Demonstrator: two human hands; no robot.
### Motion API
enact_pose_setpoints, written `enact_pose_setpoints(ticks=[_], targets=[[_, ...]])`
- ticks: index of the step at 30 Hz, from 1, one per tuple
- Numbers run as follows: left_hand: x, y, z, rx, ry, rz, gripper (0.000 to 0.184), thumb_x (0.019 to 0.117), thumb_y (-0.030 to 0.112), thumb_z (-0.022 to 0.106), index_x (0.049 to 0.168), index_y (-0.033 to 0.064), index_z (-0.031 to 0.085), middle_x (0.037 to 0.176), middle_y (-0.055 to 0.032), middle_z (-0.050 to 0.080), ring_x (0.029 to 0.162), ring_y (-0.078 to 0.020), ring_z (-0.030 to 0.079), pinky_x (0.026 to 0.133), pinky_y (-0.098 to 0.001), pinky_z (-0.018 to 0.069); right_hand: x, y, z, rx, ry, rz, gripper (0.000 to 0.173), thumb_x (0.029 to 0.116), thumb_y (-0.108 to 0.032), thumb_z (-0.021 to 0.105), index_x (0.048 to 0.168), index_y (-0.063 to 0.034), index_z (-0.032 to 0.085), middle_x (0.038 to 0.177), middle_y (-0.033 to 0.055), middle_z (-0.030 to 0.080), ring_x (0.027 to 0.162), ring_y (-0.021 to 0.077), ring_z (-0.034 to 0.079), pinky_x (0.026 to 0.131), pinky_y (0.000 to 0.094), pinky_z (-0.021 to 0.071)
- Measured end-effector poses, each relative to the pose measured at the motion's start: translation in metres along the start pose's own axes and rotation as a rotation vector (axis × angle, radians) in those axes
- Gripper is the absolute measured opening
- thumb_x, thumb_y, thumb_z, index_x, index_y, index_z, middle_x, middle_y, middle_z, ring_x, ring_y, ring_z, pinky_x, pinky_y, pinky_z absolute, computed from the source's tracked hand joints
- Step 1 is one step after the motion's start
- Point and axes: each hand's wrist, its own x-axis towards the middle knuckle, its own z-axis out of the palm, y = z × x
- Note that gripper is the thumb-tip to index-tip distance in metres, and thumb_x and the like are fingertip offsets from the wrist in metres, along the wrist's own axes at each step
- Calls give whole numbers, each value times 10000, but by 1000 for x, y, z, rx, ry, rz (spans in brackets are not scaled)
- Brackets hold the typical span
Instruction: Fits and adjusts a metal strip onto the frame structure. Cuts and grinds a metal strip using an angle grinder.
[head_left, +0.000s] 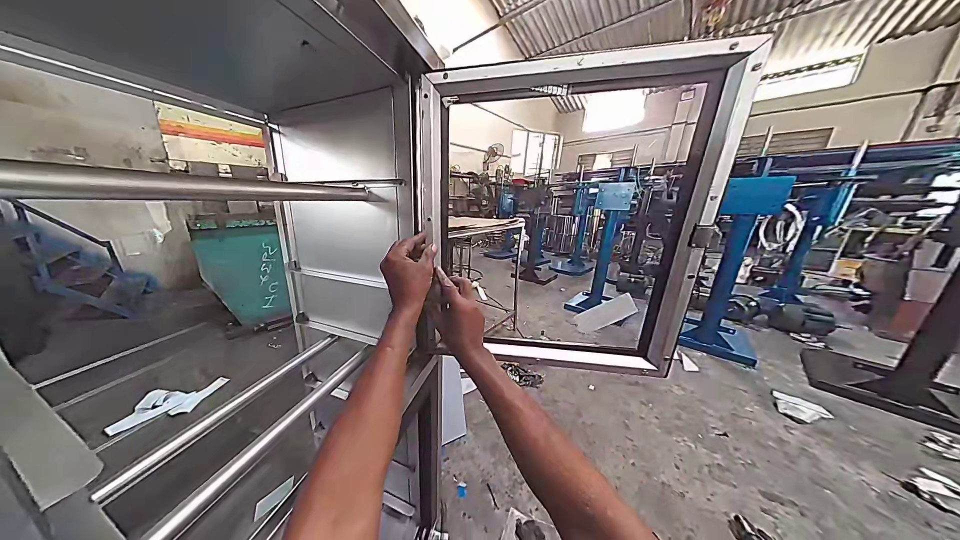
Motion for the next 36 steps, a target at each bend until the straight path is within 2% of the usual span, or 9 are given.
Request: enact_pose_setpoints(ticks=[3,7,11,13,18,22,26,33,36], targets=[[2,1,2,17,-7,-7,301,919,216,780,1198,106,755,1097,-88,733,960,-204,712,885,-446,594,0,1,0,26,33,-45,581,862,-338,801,1408,-206,651,1263,127,657,926,221,710,692,389,621],[9,0,5,-7,-9,-27,312,891,220,801,1185,123,770,1065,-66,740,969,-181,706,912,-417,579,6,2,-5,38,21,-64,602,864,-332,802,1424,-185,636,1245,138,653,843,211,704,653,391,614],[12,7,-8,44,-68,4,302,895,223,804,1160,86,761,1119,-107,743,1034,-242,714,949,-483,576,8,-2,-11,28,-36,-20,645,848,-379,818,1418,-145,626,1212,159,665,854,259,708,688,457,615],[16,12,-13,59,-108,-38,317,880,227,804,1164,91,769,1121,-95,756,1051,-230,719,976,-465,570,8,-3,-18,32,-87,9,746,835,-360,840,1493,-181,537,1223,160,651,867,293,701,691,521,607],[18,12,-9,-81,-100,-80,301,845,154,815,1137,95,777,1003,-44,768,895,-128,724,873,-340,593,2,-5,-32,67,-144,-76,781,867,-265,845,1546,-188,467,1150,163,559,649,232,607,512,415,549],[18,12,-10,-60,-110,-81,289,858,148,794,1141,94,768,965,-16,760,858,-100,707,844,-314,582,13,-3,-21,51,-87,-86,728,837,-311,852,1478,-117,566,1132,150,618,727,169,656,620,330,593],[21,12,-11,-35,-96,-66,257,833,157,809,1084,113,778,898,21,747,819,-75,694,801,-287,574,14,1,-16,101,-60,-113,724,837,-278,852,1481,-115,562,1102,127,587,769,142,661,640,273,603],[23,15,-9,-18,-91,-71,252,823,131,811,1071,120,775,896,33,740,812,-58,681,784,-255,559,10,-2,-7,4,16,-106,658,875,-308,804,1466,-118,585,1137,126,608,742,151,640,586,299,559],[27,15,-13,76,-112,-86,250,854,195,789,1097,137,771,931,20,749,872,-92,705,835,-309,577,17,-6,-15,65,-68,-90,686,890,-341,791,1498,-136,550,1179,114,628,831,160,659,662,323,578]])
